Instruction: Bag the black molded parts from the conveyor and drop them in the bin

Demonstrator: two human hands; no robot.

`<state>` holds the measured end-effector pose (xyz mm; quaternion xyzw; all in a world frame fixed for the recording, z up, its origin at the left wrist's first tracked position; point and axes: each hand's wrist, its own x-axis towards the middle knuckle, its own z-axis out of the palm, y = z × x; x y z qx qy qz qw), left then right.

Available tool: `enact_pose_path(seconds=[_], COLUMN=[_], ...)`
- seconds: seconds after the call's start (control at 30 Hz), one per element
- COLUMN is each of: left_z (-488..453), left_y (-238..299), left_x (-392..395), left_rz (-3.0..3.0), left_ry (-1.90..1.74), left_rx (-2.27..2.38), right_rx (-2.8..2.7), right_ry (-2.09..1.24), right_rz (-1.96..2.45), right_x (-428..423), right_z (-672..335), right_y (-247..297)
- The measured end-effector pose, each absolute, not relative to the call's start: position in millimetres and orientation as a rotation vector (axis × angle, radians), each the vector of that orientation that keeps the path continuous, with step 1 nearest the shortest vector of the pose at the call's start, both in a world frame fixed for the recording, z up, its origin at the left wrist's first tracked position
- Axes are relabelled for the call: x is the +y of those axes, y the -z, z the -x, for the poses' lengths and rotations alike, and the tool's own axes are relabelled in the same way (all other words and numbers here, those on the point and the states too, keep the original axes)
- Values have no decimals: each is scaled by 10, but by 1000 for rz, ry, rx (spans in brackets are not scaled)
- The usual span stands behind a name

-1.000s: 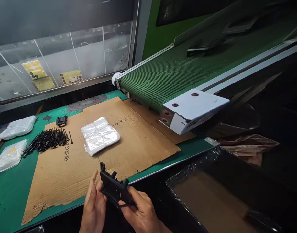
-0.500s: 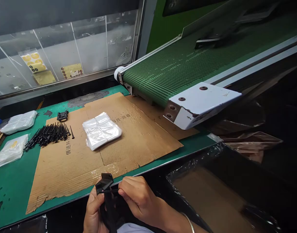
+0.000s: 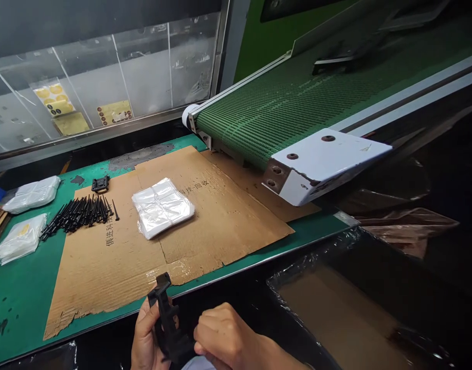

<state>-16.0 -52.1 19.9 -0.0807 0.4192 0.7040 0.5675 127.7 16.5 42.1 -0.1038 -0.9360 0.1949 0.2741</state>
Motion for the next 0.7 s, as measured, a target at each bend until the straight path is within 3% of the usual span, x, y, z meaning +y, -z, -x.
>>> enact_pose_path(seconds=[0.13, 0.3, 0.5, 0.7], left_z=[85, 33, 61, 150], left_y=[-218, -178, -107, -167], left_x=[-537, -553, -588, -578], left_rz=[175, 143, 114, -67], left_ry=[-1731, -1801, -1810, -1398], left_rx=[1015, 1058, 1079, 545], right_rx=[-2324, -2334, -2294, -2259], right_ry=[-691, -874, -741, -638], right_rz=[545, 572, 674, 887], right_x=[190, 157, 202, 425], right_z=[-1180, -1076, -1105, -1163], right_y=[-460, -450, -355, -291])
